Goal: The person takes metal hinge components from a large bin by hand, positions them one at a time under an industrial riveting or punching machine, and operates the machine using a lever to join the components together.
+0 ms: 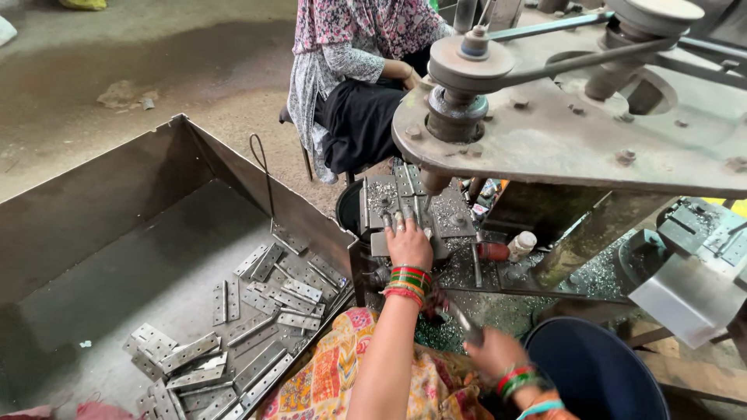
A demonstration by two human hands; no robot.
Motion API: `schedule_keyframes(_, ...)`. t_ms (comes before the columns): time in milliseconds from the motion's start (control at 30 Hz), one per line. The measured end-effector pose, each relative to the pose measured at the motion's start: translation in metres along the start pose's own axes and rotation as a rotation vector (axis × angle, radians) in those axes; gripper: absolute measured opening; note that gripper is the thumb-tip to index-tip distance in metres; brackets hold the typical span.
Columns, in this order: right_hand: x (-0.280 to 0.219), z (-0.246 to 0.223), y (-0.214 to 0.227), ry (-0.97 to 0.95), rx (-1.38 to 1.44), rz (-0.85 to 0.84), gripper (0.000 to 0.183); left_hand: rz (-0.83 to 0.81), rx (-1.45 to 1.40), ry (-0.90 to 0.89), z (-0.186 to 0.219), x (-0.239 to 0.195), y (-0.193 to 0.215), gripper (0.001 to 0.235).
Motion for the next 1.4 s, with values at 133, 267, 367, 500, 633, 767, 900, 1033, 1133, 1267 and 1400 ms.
schedule_keyframes(133,-0.003,0.005,-0.021,-0.126,0.001,0.014,0.049,0.179,0.033,-0.055,-0.005,-0.008,0.000,0.041)
schedule_keyframes(267,0.025,0.001,0.029,-0.020,0.132,-0.111,0.049,0.162,0.020,-0.054,-0.007,-0.005,-0.005,0.038)
schedule_keyframes(367,0.022,-0.001,0.038,-0.025,-0.072,-0.118,0.053,0.021,-0.036,0.025,-0.008,0.010,0.001,0.036)
schedule_keyframes(500,-0.006,0.001,-0.008,-0.085,0.026,-0.022,0.051,0.111,0.036,-0.045,-0.006,0.009,0.016,0.036)
schedule_keyframes(633,0.012,0.004,-0.008,-0.041,0.173,-0.011,0.048,0.084,-0.008,-0.056,-0.014,-0.004,0.009,0.035)
schedule_keyframes(767,0.026,-0.002,0.039,-0.077,0.028,-0.197,0.045,0.202,-0.017,-0.089,-0.012,0.012,-0.004,0.038)
schedule_keyframes(900,0.007,-0.007,0.015,-0.051,0.028,-0.060,0.048,0.133,-0.050,-0.043,-0.012,0.035,-0.013,0.037)
schedule_keyframes(1033,0.000,-0.003,-0.011,-0.140,-0.011,-0.022,0.049,0.125,-0.022,-0.053,-0.011,0.039,-0.008,0.037)
schedule_keyframes(1133,0.008,-0.006,0.017,-0.087,0.081,-0.109,0.049,0.001,-0.033,-0.071,-0.016,0.019,0.005,0.034)
schedule_keyframes(1267,0.003,-0.027,0.068,-0.085,-0.008,-0.171,0.052,-0.079,0.082,-0.122,-0.001,-0.016,0.039,0.029)
schedule_keyframes(1400,-0.003,-0.041,0.084,-0.127,-0.098,-0.167,0.053,0.102,0.073,-0.168,0.024,-0.108,0.048,0.039)
Point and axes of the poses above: each hand's wrist, its own x-axis towards the middle knuckle, its own y-axis out of the back of the hand, z = x × y, the point moved 2 cm from there along x, towards the middle knuckle, and after that the axes turned 6 degrees about -z, right-handed, at the moved point
